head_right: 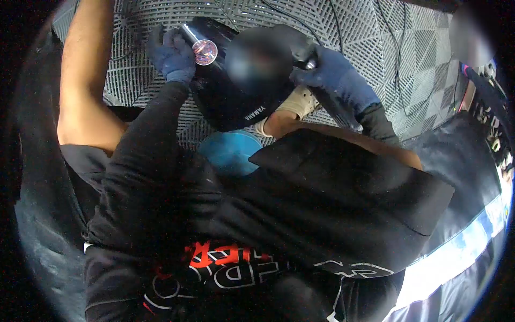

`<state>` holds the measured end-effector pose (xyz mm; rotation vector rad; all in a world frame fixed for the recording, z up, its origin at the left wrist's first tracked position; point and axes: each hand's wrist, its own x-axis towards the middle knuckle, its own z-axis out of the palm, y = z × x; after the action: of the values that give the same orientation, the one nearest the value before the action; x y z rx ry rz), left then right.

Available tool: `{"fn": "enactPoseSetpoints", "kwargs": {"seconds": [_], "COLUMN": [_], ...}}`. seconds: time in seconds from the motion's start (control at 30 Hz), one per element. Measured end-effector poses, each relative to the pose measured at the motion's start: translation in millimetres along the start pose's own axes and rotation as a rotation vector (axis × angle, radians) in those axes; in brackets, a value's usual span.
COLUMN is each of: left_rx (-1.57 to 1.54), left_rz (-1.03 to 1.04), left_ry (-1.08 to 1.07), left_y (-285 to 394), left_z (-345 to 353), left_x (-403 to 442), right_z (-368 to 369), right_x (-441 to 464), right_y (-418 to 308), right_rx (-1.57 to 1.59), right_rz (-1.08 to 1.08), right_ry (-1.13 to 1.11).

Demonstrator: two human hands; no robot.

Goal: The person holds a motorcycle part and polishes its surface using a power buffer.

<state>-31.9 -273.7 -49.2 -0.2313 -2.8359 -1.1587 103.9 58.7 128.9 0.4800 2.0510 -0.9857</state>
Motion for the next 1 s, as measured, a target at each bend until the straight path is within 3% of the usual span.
{"fn": "enactPoseSetpoints", "kwargs": {"seconds": [0.03, 0.2, 0.27, 0.33, 0.4, 0.47, 0.67, 0.73, 0.83, 0.93, 1.0], "left_rx": [0.325, 0.286, 0.291, 0.208, 0.222, 0.318, 0.333, 0.351, 0.277, 0.364, 0.373], "left_rz": [0.088, 0.130, 0.116, 0.078, 0.116, 0.177, 0.192, 0.243, 0.139, 0.183, 0.170], "left_ry": [-0.050, -0.047, -0.007, -0.020, -0.015, -0.041, -0.024, 0.000, 0.064, 0.045, 0.003], "left_y": [3.2, -2.2, -1.0, 6.7, -3.9, 0.2, 1.3, -0.5, 7.4, 3.4, -0.7], "left_z": [-6.0, -4.0, -3.2, -3.5, -0.7, -5.1, -3.5, -0.9, -1.3, -1.7, -2.0], "left_x": [4.5, 4.4, 1.4, -0.5, 2.5, 3.6, 8.3, 6.1, 3.0, 5.5, 8.2], "right_z": [-3.1, -5.2, -12.4, -12.9, -4.0, 3.6, -6.6, 5.5, 16.7, 14.9, 19.0], "right_x": [-8.0, -37.0, -43.9, -36.6, -20.1, -7.4, -24.9, -12.0, -36.1, -31.5, -30.7], "right_y": [13.7, 71.2, 73.5, 56.8, 64.4, 43.6, 21.9, 70.2, 99.2, 105.6, 96.0], "right_rx": [0.007, 0.426, 0.400, 0.127, 0.215, 0.176, 0.183, 0.130, 0.272, 0.350, 0.295], "right_rz": [0.006, 0.107, 0.066, 0.093, 0.067, -0.156, -0.091, -0.079, -0.069, 0.046, 0.040], "right_ry": [0.004, -0.142, -0.144, -0.103, -0.099, -0.026, 0.001, -0.013, 0.103, -0.089, -0.037]}}
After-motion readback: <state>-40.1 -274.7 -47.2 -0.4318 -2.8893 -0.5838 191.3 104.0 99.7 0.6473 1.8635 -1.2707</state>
